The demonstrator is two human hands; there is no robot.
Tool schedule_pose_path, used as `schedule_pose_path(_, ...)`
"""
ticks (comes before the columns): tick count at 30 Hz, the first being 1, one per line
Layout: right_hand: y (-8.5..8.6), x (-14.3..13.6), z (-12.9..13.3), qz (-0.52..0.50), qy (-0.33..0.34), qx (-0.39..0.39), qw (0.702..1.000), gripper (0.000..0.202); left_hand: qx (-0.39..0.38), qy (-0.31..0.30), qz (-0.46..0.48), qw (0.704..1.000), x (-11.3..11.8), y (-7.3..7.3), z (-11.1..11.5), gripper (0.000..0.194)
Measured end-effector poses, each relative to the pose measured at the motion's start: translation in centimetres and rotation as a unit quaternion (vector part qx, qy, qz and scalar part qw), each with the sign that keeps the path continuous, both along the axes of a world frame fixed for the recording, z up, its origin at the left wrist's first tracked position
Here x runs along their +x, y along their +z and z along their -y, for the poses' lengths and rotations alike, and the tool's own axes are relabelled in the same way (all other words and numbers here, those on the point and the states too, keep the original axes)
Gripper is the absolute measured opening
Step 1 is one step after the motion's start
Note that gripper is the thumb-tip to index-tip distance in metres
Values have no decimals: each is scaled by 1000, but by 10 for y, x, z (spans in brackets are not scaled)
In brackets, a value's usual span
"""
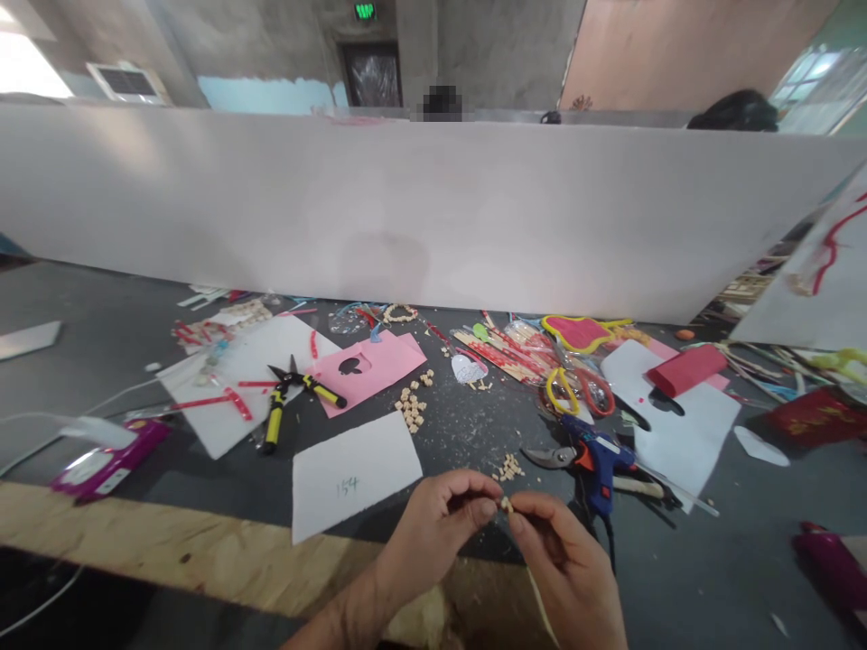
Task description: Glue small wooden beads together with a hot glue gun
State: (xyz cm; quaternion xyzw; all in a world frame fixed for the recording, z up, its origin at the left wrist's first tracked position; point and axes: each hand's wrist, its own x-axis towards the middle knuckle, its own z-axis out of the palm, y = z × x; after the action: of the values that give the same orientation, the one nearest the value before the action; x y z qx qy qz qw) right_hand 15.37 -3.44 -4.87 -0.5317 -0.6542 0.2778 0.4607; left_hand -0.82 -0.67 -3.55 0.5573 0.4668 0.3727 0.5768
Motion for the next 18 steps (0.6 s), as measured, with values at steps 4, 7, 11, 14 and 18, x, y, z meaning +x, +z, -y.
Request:
schedule_pose_path(4, -5, 0, 1, 30, 38, 28, 998, 11, -43, -3, 54, 998, 1, -4, 2, 20)
schedule_pose_path(7, -6, 0, 0, 35, 49, 40, 997, 12, -62, 10, 79, 995, 2, -6, 4, 20)
schedule_pose_path(11, -4, -2, -1, 32, 49, 46, 997, 11, -93, 11, 120, 988, 1, -7, 4, 21)
schedule_pose_path(14, -3, -3, -1, 30, 44, 54, 997, 10, -122, 15, 157, 980, 1, -9, 3, 22)
schedule_pose_path(18, -1, -5, -2, 39, 43, 69, 996, 10, -144, 17, 195, 970, 1, -9, 2, 23)
